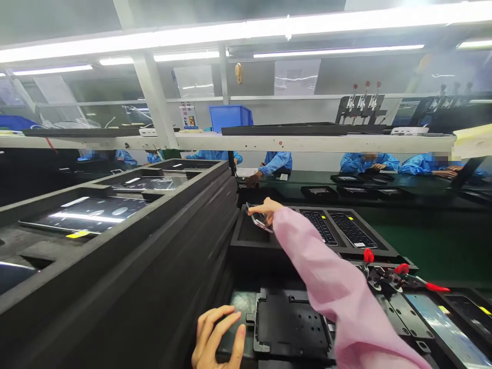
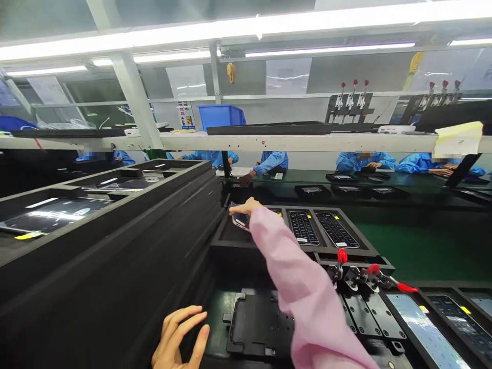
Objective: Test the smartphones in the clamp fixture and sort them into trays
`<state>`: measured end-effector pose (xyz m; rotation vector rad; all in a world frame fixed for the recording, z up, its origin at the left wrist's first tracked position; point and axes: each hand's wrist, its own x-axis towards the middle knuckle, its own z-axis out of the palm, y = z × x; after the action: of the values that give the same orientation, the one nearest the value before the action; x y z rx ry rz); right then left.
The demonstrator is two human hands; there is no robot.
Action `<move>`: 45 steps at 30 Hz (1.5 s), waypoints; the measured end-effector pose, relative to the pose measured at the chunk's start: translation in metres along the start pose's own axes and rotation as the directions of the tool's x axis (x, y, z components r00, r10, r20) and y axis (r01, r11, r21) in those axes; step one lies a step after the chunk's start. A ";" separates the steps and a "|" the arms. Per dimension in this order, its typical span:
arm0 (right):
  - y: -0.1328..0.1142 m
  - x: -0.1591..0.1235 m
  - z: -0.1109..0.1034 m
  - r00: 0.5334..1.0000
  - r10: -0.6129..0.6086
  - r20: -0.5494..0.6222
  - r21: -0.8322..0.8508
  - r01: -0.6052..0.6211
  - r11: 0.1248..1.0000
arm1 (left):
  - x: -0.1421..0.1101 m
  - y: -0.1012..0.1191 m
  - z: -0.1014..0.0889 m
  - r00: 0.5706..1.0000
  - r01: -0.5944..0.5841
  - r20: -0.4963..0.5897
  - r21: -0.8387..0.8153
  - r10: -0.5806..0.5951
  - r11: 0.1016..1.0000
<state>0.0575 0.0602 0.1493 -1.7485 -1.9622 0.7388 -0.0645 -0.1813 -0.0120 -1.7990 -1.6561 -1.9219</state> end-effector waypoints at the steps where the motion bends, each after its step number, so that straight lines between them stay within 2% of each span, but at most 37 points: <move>1: 0.008 -0.012 -0.009 0.999 -0.023 0.034 0.028 0.022 0.999 | -0.002 -0.005 0.000 0.997 0.071 0.012 -0.043 -0.070 0.997; 3: 0.030 -0.044 -0.019 0.992 -0.079 0.100 0.070 0.072 0.995 | -0.006 -0.015 0.002 0.970 0.242 0.047 -0.144 -0.238 0.959; 5: 0.060 -0.084 -0.014 0.976 -0.158 0.150 0.097 0.144 0.985 | -0.009 -0.025 0.006 0.912 0.410 0.120 -0.234 -0.392 0.882; 7: 0.093 -0.121 0.005 0.909 -0.357 0.218 0.115 0.339 0.934 | -0.011 -0.033 0.012 0.850 0.524 0.222 -0.280 -0.477 0.804; 8: 0.109 -0.137 0.018 0.893 -0.386 0.233 0.070 0.380 0.922 | -0.011 -0.036 0.015 0.826 0.560 0.270 -0.288 -0.495 0.777; 10: 0.137 -0.157 0.044 0.892 -0.366 0.264 -0.076 0.398 0.914 | -0.011 -0.040 0.023 0.794 0.594 0.354 -0.279 -0.494 0.755; 12: 0.158 -0.166 0.066 0.897 -0.324 0.301 -0.185 0.388 0.903 | -0.009 -0.044 0.033 0.771 0.597 0.438 -0.243 -0.462 0.765; 14: 0.170 -0.167 0.078 0.891 -0.306 0.336 -0.214 0.389 0.896 | -0.006 -0.047 0.044 0.743 0.567 0.533 -0.177 -0.406 0.805; 17: 0.179 -0.165 0.078 0.866 -0.336 0.371 -0.167 0.418 0.893 | 0.002 -0.051 0.063 0.683 0.483 0.656 -0.076 -0.321 0.873; 20: 0.181 -0.165 0.069 0.830 -0.363 0.424 -0.155 0.461 0.874 | 0.010 -0.051 0.079 0.634 0.443 0.720 -0.037 -0.283 0.896; 22: 0.182 -0.164 0.067 0.819 -0.352 0.453 -0.214 0.483 0.849 | 0.014 -0.049 0.087 0.620 0.425 0.738 -0.033 -0.265 0.904; 26: 0.181 -0.163 0.071 0.831 -0.307 0.463 -0.364 0.495 0.789 | 0.017 -0.046 0.094 0.618 0.375 0.751 -0.019 -0.234 0.927; 28: 0.179 -0.165 0.067 0.828 -0.325 0.457 -0.345 0.502 0.793 | 0.017 -0.045 0.094 0.623 0.351 0.749 -0.009 -0.226 0.936; 30: 0.177 -0.172 0.055 0.830 -0.380 0.409 -0.226 0.496 0.838 | 0.017 -0.045 0.094 0.629 0.332 0.746 -0.001 -0.220 0.943; 31: 0.176 -0.177 0.045 0.845 -0.404 0.350 -0.142 0.474 0.869 | 0.016 -0.045 0.095 0.631 0.324 0.745 0.001 -0.217 0.946; 34: 0.178 -0.194 0.011 0.927 -0.369 0.070 0.065 0.365 0.929 | 0.012 -0.042 0.102 0.630 0.315 0.747 0.001 -0.210 0.949; 36: 0.184 -0.202 -0.010 0.942 -0.313 -0.124 0.115 0.327 0.938 | 0.006 -0.035 0.114 0.619 0.316 0.760 -0.011 -0.198 0.949; 40: 0.200 -0.208 -0.033 0.878 -0.258 -0.404 0.140 0.338 0.931 | -0.009 -0.014 0.147 0.593 0.330 0.790 -0.062 -0.156 0.942; 43: 0.212 -0.209 -0.039 0.816 -0.237 -0.527 0.135 0.356 0.925 | -0.016 -0.002 0.165 0.574 0.347 0.810 -0.107 -0.121 0.932; 45: 0.217 -0.211 -0.041 0.779 -0.226 -0.585 0.128 0.364 0.923 | -0.018 0.001 0.169 0.566 0.357 0.818 -0.132 -0.102 0.925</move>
<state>0.2788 -0.1277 0.0540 -1.2727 -1.6022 0.2763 0.0605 -0.0784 -0.0644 -3.0488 -1.9638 -1.5351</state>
